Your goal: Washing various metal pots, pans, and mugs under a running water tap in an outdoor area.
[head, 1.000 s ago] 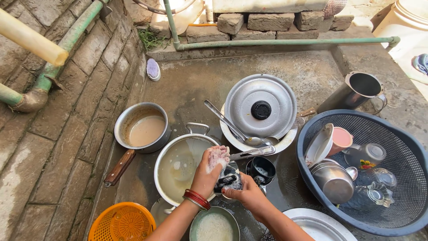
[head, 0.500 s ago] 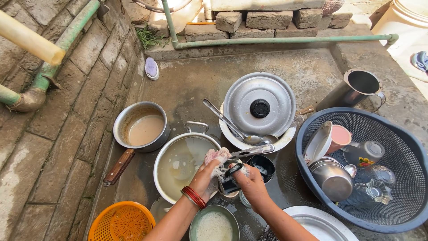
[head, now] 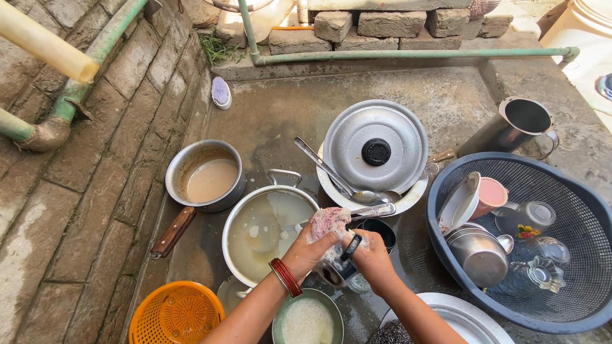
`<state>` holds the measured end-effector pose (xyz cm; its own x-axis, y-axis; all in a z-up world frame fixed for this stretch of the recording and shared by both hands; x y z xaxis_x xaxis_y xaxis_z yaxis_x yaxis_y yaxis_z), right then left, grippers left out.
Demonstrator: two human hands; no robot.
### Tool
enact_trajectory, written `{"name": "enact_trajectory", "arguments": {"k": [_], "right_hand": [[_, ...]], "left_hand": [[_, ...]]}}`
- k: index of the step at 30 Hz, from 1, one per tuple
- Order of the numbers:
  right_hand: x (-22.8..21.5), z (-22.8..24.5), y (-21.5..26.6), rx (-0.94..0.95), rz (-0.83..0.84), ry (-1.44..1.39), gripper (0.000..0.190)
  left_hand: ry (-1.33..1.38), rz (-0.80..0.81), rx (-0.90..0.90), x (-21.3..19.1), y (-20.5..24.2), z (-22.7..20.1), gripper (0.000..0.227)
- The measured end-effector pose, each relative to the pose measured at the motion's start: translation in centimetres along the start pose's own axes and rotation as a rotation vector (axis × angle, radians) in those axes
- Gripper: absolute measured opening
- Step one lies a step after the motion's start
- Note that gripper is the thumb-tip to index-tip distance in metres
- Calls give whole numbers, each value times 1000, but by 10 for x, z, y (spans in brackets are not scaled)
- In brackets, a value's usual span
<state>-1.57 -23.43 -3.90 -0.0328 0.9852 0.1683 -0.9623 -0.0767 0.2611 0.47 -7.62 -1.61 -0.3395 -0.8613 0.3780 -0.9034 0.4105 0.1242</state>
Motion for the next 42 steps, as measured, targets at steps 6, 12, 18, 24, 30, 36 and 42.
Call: {"name": "enact_trajectory", "arguments": {"k": [6,12,18,24,30,36,42], "right_hand": [[11,11,7,70,218,-290,35],[33,28,16,238,-121,-648,30],[26,-2,0,23,-311,-581,24],[26,43,9,-354,-266,185,28],[22,53,7,-166,-233,794,27],[14,74,1,-346,-155,954,33],[-8,52,-3,-383,-89,1164,25]], "left_hand": [[235,-120,-159,4,5,-5,51],[574,-254,-234,-4,-1,40,41],[771,-522,-275,12,3,56,43],[804,-421,-281,-9,-11,99,29],[856,-487,-355,-15,-17,130,33],[620,-288,-373,-24,-13,104,31],[532,-163,-369,-68,-3,60,35]]}}
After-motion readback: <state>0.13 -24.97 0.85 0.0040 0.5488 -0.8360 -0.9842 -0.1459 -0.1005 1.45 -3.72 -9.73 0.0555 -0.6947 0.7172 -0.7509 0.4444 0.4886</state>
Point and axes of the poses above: each hand's wrist, its own y-axis away from the middle knuckle, its own x-axis out of the palm, z = x × y, the point moved 4 cm from there along -y, towards the middle knuckle, and after that the axes turned 5 degrees about -y, right-handed, at the moved point
